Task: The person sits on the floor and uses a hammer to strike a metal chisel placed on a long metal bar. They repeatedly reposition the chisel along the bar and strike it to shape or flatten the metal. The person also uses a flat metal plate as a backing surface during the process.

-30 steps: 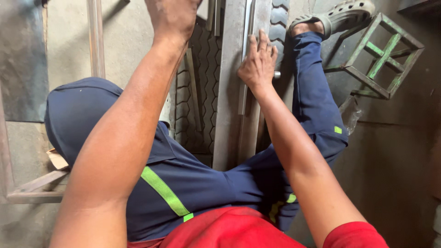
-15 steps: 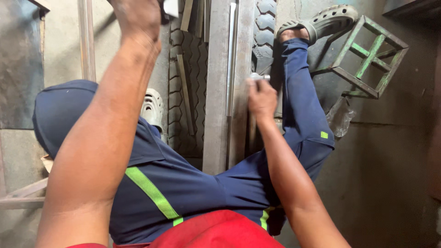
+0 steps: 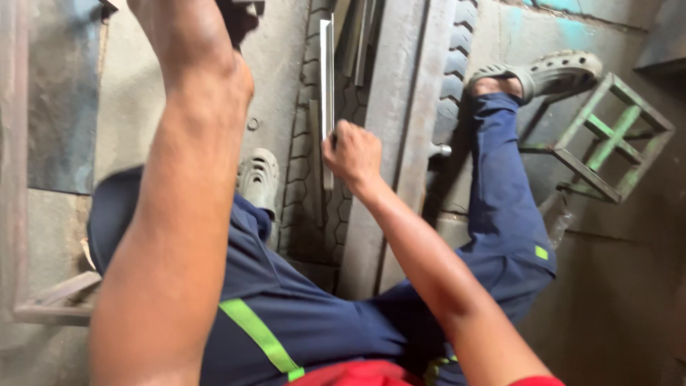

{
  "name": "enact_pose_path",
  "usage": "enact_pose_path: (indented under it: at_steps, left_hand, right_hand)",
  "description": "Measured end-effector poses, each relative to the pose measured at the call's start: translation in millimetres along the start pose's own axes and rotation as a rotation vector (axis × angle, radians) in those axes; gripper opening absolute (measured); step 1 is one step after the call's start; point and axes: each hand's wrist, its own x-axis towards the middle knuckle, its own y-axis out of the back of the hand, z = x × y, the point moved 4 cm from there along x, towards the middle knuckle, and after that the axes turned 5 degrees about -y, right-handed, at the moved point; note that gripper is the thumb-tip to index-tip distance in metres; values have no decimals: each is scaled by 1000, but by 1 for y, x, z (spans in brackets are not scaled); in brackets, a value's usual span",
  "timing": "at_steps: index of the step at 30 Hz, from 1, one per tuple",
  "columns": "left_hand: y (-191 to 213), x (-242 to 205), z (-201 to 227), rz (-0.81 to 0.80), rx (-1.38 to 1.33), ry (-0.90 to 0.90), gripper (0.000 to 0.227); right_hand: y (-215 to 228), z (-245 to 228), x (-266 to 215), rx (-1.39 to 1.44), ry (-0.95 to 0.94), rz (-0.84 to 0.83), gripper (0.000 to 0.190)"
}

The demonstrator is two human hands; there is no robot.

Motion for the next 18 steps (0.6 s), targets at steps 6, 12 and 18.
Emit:
enact_pose_path:
  at_steps: [6,12,18]
  left_hand:
    - [6,-6,25,-99,17,-44,23]
    - [3,-10,43,-73,-101,45,17]
    - [-2,-22,45,-128,-87,18,22]
  right_hand:
    - [-23,14,118,-164,-204,117,29]
    - [-110,10,89,-177,-228,-165,41]
    - [-225,46,-94,-128,-599,-617,48]
